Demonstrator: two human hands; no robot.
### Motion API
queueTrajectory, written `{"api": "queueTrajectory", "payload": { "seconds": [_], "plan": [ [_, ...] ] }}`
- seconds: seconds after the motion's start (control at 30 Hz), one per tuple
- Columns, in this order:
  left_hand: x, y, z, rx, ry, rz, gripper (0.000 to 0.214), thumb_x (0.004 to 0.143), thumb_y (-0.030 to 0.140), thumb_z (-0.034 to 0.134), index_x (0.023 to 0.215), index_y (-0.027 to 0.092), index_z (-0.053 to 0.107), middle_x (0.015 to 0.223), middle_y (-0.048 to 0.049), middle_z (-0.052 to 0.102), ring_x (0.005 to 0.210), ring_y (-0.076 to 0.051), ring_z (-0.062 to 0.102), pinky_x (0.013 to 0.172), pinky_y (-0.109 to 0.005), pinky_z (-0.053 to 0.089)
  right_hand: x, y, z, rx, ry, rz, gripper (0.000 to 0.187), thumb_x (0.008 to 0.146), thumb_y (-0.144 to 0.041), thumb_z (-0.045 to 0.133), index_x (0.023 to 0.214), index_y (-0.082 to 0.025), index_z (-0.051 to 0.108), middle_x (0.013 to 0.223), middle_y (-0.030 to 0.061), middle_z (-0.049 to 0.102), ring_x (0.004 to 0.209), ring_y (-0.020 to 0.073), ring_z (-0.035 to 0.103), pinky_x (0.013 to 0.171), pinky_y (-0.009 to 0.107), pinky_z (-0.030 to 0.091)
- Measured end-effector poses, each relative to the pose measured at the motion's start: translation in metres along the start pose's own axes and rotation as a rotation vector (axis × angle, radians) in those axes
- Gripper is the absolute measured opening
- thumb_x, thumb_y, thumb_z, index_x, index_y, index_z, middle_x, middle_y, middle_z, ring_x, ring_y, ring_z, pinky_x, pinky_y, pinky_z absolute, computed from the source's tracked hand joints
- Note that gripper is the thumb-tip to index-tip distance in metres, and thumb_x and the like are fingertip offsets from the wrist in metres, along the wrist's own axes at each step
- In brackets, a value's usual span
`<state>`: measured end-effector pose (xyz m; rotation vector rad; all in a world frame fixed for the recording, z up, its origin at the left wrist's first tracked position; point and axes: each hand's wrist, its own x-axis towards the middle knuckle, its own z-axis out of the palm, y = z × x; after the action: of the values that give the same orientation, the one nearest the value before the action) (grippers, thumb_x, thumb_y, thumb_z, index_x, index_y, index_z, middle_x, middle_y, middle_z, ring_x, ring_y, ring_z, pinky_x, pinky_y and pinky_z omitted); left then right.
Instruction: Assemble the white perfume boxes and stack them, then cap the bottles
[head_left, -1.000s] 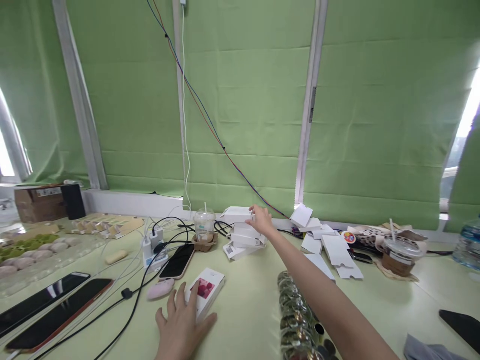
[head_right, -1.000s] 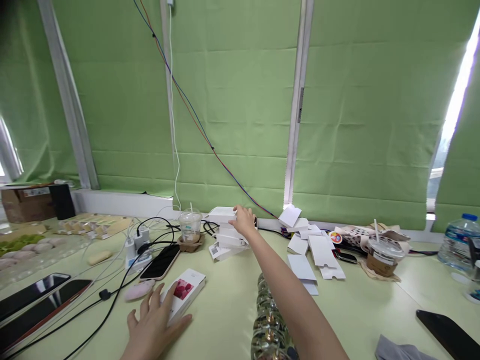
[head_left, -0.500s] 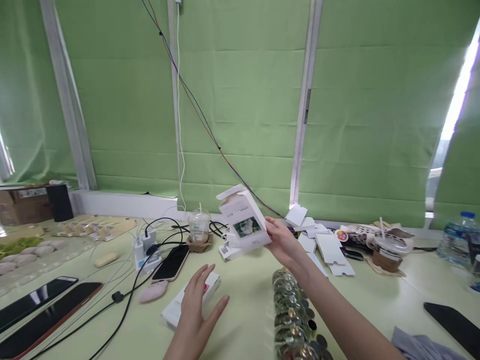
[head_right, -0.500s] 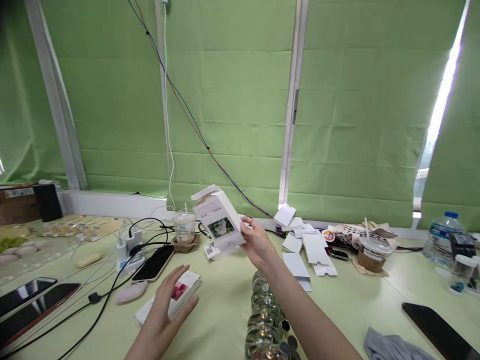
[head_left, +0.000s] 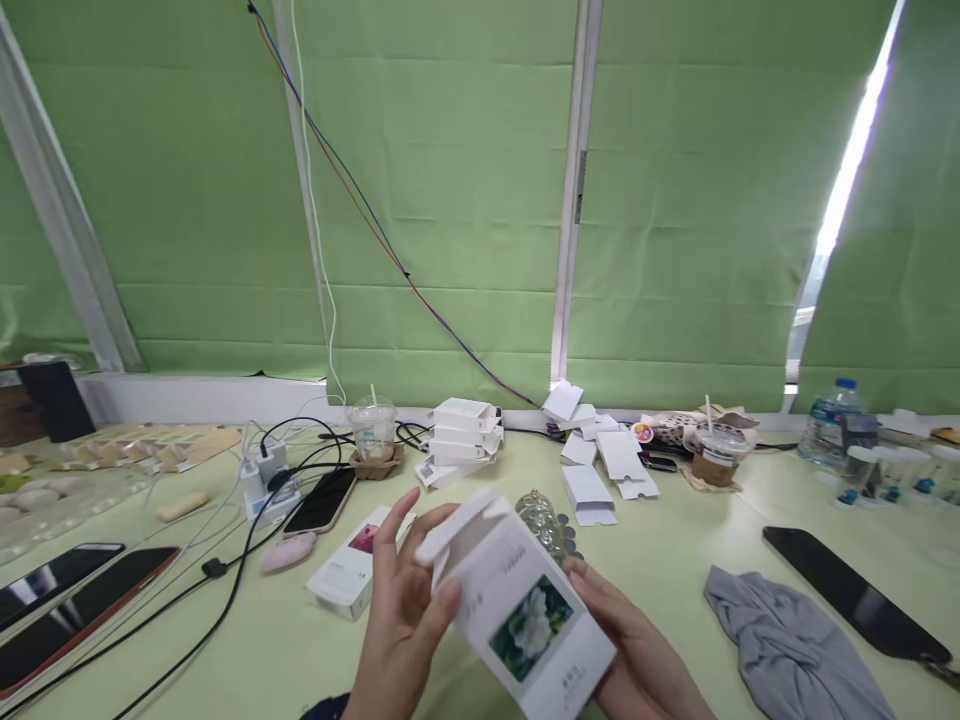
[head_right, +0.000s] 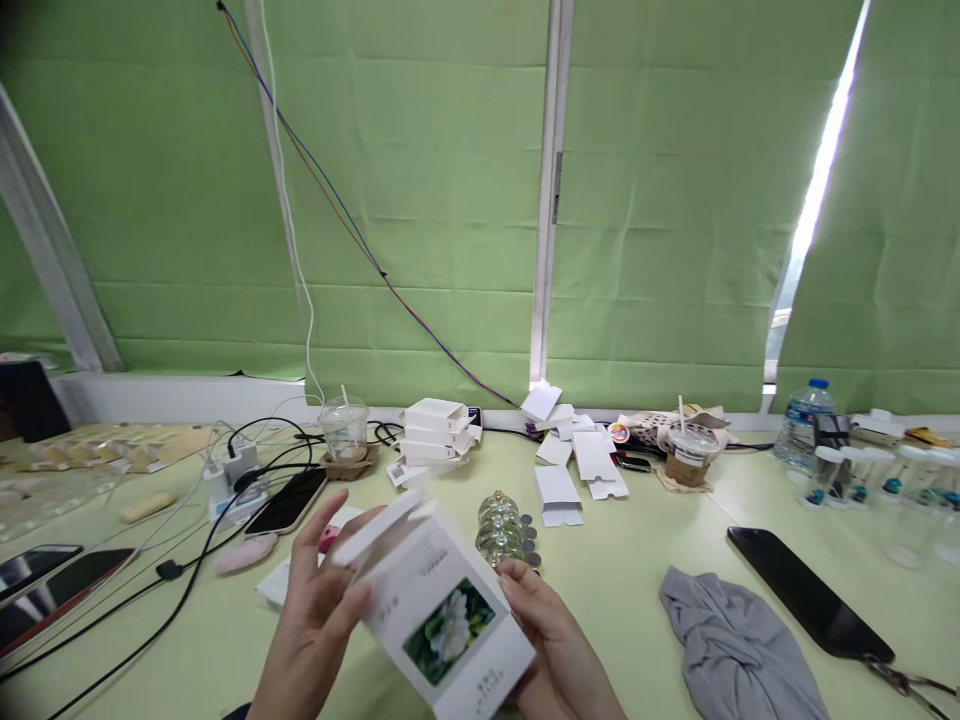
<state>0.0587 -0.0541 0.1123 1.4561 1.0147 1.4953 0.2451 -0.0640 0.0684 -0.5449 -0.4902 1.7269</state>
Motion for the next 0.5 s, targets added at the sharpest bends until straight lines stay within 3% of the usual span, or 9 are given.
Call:
{"api": "queueTrajectory", "payload": {
  "seconds": [0.07, 0.13, 0.27, 0.37, 0.43, 0.5],
  "plan": [
    [0.002, 0.001, -0.004, 0.074, -0.011, -0.003, 0.079, 0.077, 0.056, 0.063, 0.142, 0.029, 0.027, 0.129, -0.0081, 0.06, 0.118, -0.034, 0.056, 0.083, -0.035, 0.054, -0.005, -0.004, -0.004, 0.038, 0.074, -0.036, 0.034, 0.059, -0.025, 0.087, 0.083, -0.021, 0.064, 0.076, 0.001, 0.074, 0.066, 0.0168, 0.067, 0.065, 0.028, 0.051],
    [0.003, -0.001, -0.007, 0.124, -0.039, -0.004, 0.065, 0.078, 0.051, 0.063, 0.135, 0.028, 0.04, 0.128, -0.006, 0.061, 0.119, -0.033, 0.055, 0.089, -0.035, 0.052, -0.008, -0.007, -0.004, 0.075, 0.117, -0.054, 0.037, 0.057, -0.024, 0.087, 0.086, -0.022, 0.064, 0.077, 0.0009, 0.074, 0.067, 0.0187, 0.068, 0.066, 0.031, 0.052],
    [0.007, -0.006, -0.008, 0.171, -0.105, -0.08, 0.053, 0.081, 0.054, 0.057, 0.128, 0.029, 0.055, 0.143, -0.0015, 0.051, 0.132, -0.034, 0.042, 0.104, -0.038, 0.042, -0.01, -0.016, 0.0, 0.063, 0.079, -0.115, 0.041, 0.067, -0.045, 0.077, 0.1, -0.026, 0.063, 0.094, 0.0048, 0.075, 0.081, 0.0277, 0.07, 0.072, 0.041, 0.053],
    [0.01, -0.007, -0.004, 0.097, -0.136, -0.21, 0.063, 0.083, 0.056, 0.053, 0.14, 0.033, 0.042, 0.14, -0.0021, 0.053, 0.125, -0.033, 0.049, 0.091, -0.039, 0.051, -0.012, -0.021, 0.0, -0.04, 0.03, -0.215, 0.05, 0.075, -0.053, 0.066, 0.119, -0.032, 0.055, 0.102, 0.0046, 0.074, 0.089, 0.0302, 0.069, 0.075, 0.044, 0.052],
    [0.011, -0.006, -0.001, -0.052, -0.191, -0.303, 0.07, 0.084, 0.054, 0.051, 0.146, 0.034, 0.026, 0.126, -0.0046, 0.062, 0.099, -0.028, 0.064, 0.072, -0.036, 0.056, -0.014, -0.025, -0.001, -0.101, 0.023, -0.24, 0.059, 0.075, -0.049, 0.068, 0.128, -0.035, 0.048, 0.101, 0.0036, 0.074, 0.092, 0.03, 0.068, 0.077, 0.042, 0.051],
    [0.011, -0.006, 0.001, -0.211, -0.275, -0.363, 0.072, 0.086, 0.048, 0.052, 0.148, 0.036, 0.016, 0.108, -0.0035, 0.067, 0.075, -0.022, 0.065, 0.061, -0.033, 0.055, -0.017, -0.029, -0.001, -0.14, 0.031, -0.242, 0.071, 0.071, -0.043, 0.074, 0.134, -0.036, 0.042, 0.099, 0.0031, 0.074, 0.094, 0.0291, 0.067, 0.077, 0.039, 0.051]
  ]
}}
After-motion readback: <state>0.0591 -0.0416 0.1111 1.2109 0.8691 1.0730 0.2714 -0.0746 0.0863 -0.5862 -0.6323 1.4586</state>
